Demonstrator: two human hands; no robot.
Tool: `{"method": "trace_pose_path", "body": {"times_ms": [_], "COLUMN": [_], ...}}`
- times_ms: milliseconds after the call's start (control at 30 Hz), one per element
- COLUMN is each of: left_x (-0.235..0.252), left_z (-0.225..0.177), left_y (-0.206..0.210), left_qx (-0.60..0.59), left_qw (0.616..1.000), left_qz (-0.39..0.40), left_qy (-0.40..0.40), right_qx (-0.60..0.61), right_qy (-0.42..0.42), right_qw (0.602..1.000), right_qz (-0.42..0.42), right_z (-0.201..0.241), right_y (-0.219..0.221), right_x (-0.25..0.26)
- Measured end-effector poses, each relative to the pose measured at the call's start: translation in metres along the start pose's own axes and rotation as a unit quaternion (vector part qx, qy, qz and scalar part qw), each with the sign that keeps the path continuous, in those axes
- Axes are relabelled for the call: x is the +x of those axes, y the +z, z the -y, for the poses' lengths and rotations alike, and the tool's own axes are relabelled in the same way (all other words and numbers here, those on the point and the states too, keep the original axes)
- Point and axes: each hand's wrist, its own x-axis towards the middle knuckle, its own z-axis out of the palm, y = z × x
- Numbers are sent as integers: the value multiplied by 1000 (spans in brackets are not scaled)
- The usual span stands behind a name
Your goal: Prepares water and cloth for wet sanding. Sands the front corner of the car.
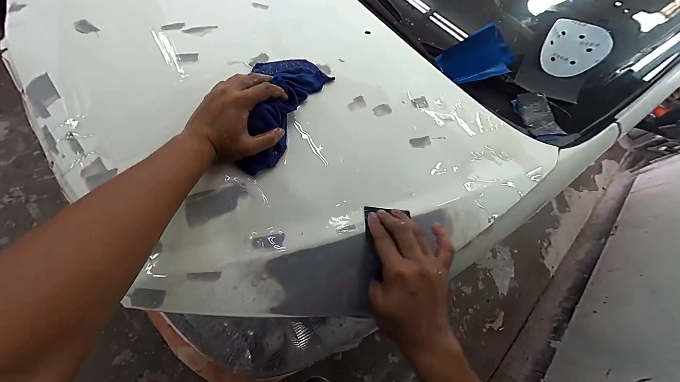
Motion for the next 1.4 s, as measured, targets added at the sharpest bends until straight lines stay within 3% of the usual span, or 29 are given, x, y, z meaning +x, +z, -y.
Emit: {"method": "trace_pose_path", "body": {"times_ms": [100, 167, 267, 367, 433, 533, 667, 833, 933, 1033, 1100, 1233, 1300, 1400], "left_x": [-2, -1, -2, -3, -3, -4, -3, -5, -5, -4, -5, -4, -3, -6], "left_z": [-1, -1, 1, 2, 1, 3, 6, 8, 8, 9, 10, 10, 10, 10], "left_y": [1, -1, -1, 0, -1, -1, -1, -2, -1, -1, -1, 0, 0, 0], "left_qx": [3, 4, 1, -5, -8, -18, -26, -36, -39, -38, -37, -38, -40, -40], "left_qw": [1000, 1000, 1000, 1000, 1000, 1000, 1000, 999, 999, 999, 999, 999, 999, 999], "left_qz": [6, 8, 6, 3, -1, 4, 5, 2, 4, 5, 5, 5, 5, 6], "left_qy": [-8, -6, -3, -1, 0, -1, 5, 0, 5, 5, 3, 9, 8, 2], "right_qx": [26, 36, -8, -7, 2, -32, -52, -92, -91, -115, -105, -15, -21, -45], "right_qy": [-39, -53, 8, -20, -44, 18, 13, 81, 47, 91, 112, 17, 14, 79], "right_qw": [999, 998, 1000, 999, 998, 998, 995, 989, 990, 986, 984, 996, 997, 994], "right_qz": [20, 23, 25, 46, 51, 45, 80, 81, 94, 86, 88, 87, 70, 64], "right_z": [41, 28, 1, 44, 46, 21, 64, 60, 78, 56, 74, 140, 121, 108], "right_y": [2, 2, -6, -7, -7, -12, -11, -10, -11, -13, -10, 5, 6, 5], "right_x": [-6, -6, -2, -7, -7, -2, -6, -1, -1, 2, 5, -1, 0, 7]}}
